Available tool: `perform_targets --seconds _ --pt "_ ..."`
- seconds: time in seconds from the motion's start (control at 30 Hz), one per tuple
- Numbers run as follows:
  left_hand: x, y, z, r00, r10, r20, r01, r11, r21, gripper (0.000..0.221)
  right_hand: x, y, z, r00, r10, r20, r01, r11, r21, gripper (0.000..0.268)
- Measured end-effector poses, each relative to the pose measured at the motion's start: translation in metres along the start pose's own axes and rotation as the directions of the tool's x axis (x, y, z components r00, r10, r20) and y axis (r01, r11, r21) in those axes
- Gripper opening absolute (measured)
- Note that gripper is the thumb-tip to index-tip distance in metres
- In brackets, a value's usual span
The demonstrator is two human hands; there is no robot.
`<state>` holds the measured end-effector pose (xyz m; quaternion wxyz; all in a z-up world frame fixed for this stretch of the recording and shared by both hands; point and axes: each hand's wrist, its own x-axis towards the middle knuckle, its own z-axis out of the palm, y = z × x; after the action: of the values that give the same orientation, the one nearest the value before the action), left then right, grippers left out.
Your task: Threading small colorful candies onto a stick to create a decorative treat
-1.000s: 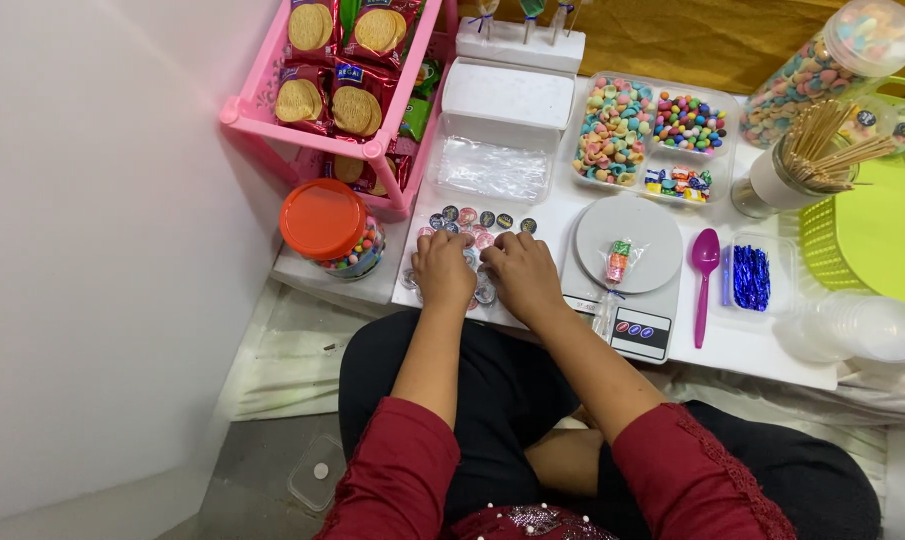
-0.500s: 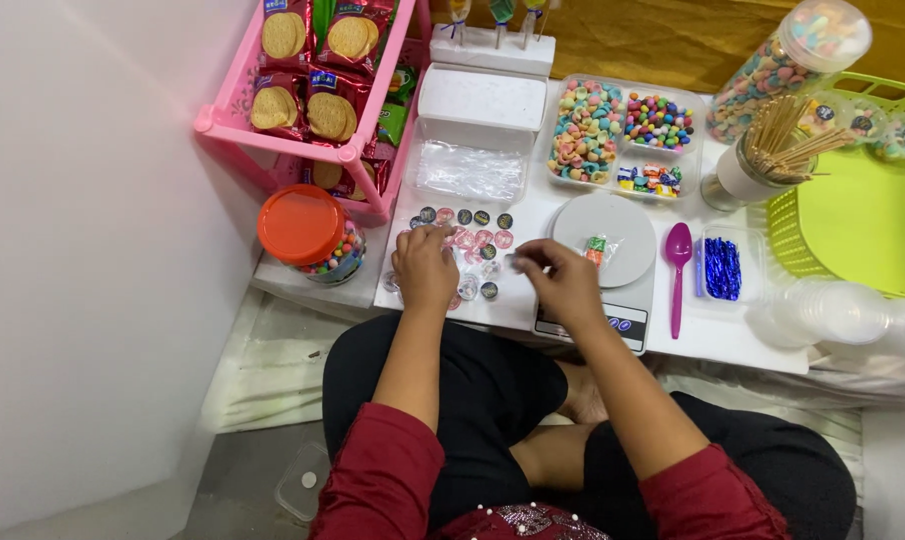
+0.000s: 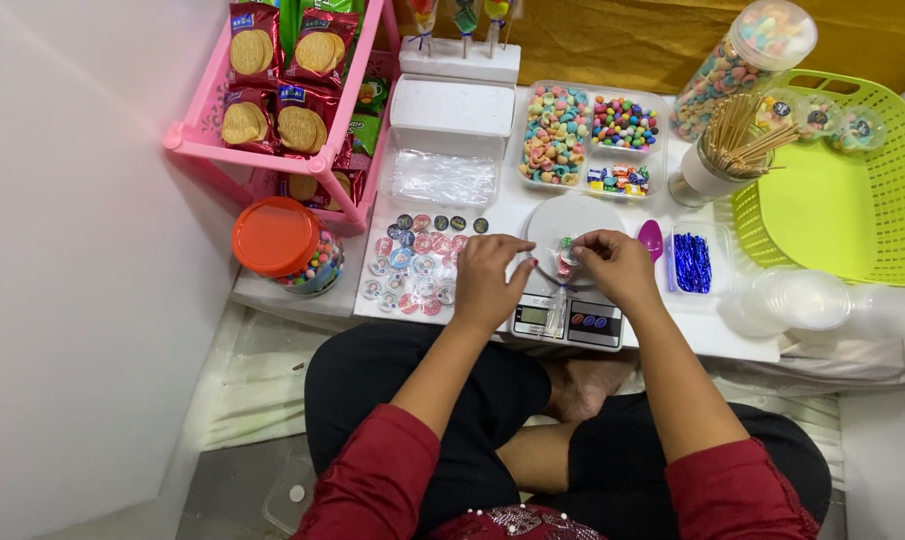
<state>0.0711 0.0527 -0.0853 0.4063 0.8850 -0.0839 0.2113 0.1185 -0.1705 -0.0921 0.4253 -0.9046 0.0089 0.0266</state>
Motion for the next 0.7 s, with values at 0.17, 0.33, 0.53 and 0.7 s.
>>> perform_targets --seconds 0.17,0.33,0.53,0.7 --pt "0.005 0.007 0.035 0.997 0.034 0.062 -0.035 0.999 0.017 0.020 -0.001 -0.007 -0.002 1.000 0.000 -0.013 0.000 0.999 -0.053 0.014" --pt "0.009 0.005 0.060 0.994 -0.003 0.110 -0.005 0.998 0.068 0.020 0.002 -0.002 0.003 0.999 -0.020 -0.041 0.017 0.997 -0.070 0.014" --pt "0.010 0.006 0.064 0.984 -0.090 0.151 0.078 0.993 0.085 0.020 -0.006 -0.004 0.013 0.994 -0.042 -0.102 0.039 0.999 -0.029 0.022" --pt "0.007 0.004 0.068 0.984 -0.137 0.117 0.124 0.986 0.115 0.027 -0.017 -0.008 0.017 0.981 -0.078 -0.178 0.062 0.994 -0.094 0.014"
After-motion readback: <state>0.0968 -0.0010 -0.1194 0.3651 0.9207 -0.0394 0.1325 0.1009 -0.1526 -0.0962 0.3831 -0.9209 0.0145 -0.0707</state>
